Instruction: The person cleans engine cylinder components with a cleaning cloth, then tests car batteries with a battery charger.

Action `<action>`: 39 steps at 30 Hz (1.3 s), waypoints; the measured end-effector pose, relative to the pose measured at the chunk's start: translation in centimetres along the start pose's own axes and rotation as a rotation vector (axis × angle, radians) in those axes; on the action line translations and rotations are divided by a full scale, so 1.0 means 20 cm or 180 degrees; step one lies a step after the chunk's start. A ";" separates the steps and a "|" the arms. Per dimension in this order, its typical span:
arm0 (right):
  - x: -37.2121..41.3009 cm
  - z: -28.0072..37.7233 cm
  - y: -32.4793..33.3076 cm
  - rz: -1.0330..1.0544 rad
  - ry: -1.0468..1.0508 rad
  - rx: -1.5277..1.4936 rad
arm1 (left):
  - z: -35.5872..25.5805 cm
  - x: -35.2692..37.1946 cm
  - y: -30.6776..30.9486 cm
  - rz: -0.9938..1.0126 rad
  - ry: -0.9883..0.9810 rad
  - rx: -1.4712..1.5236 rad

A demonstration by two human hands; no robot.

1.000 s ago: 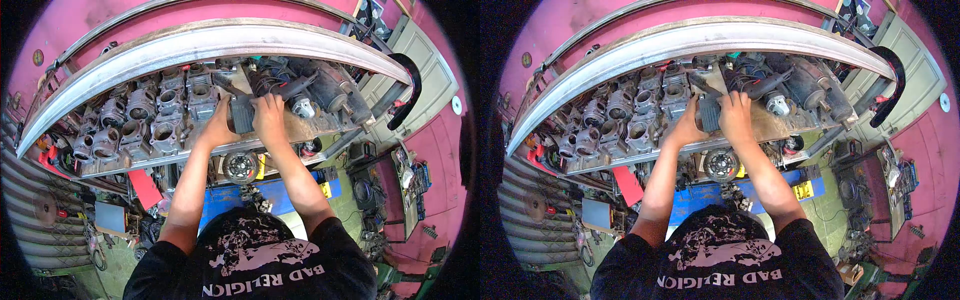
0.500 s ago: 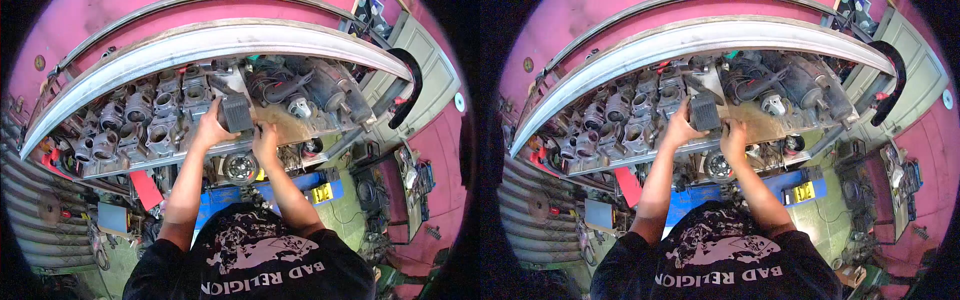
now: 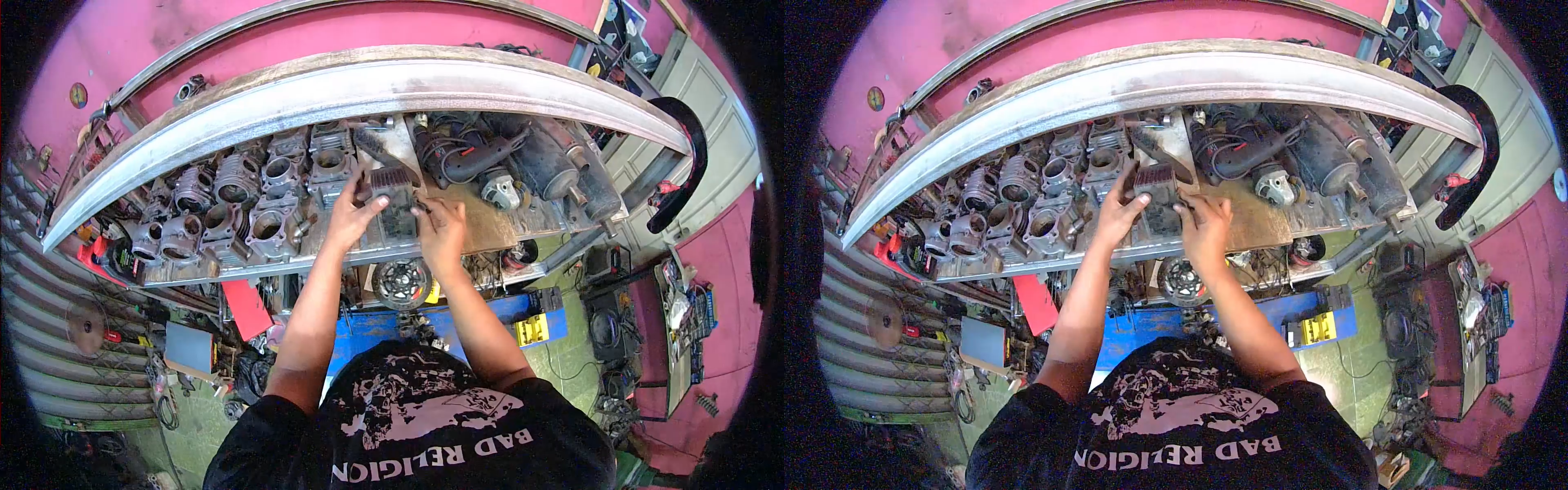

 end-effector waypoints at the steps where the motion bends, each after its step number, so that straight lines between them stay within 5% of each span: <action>1: -0.03 0.01 -0.01 0.0072 -0.0081 -0.0044 | -0.02 0.00 -0.02 -0.0192 -0.0287 -0.0057; 4: -0.05 0.07 0.00 -0.0353 -0.0198 -0.0161 | -0.08 0.01 -0.02 -0.0136 -0.0496 -0.0234; 8: -0.17 0.16 -0.06 -0.0876 0.1120 0.0663 | -0.12 0.01 -0.02 0.0060 -0.0009 -0.0028; 12: -0.11 0.09 -0.13 -0.0782 0.1436 0.1077 | -0.12 -0.01 -0.02 0.0043 0.0241 -0.0017; 20: 0.19 0.07 0.00 -0.0198 0.0959 0.1252 | -0.04 -0.06 0.00 0.0024 -0.0233 0.0052; 28: -0.06 0.16 -0.19 -0.0616 0.1279 0.0902 | -0.05 -0.09 0.00 0.0173 -0.0294 0.0175; 34: 0.25 0.17 -0.12 0.0472 0.1063 0.1028 | -0.05 -0.11 0.00 0.0148 0.0010 0.0100; 39: -0.07 0.24 -0.15 -0.0420 0.1070 0.0796 | -0.02 -0.11 0.00 0.0150 -0.0264 0.0224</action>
Point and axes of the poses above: each hand's wrist, its own x-axis away from the middle knuckle, its own y-axis out of the back of the hand, z = x × y, the point moved 1 cm from there along -x, towards the middle knuckle, and after that the axes turned 8 degrees about -y, right-handed, at the moved point
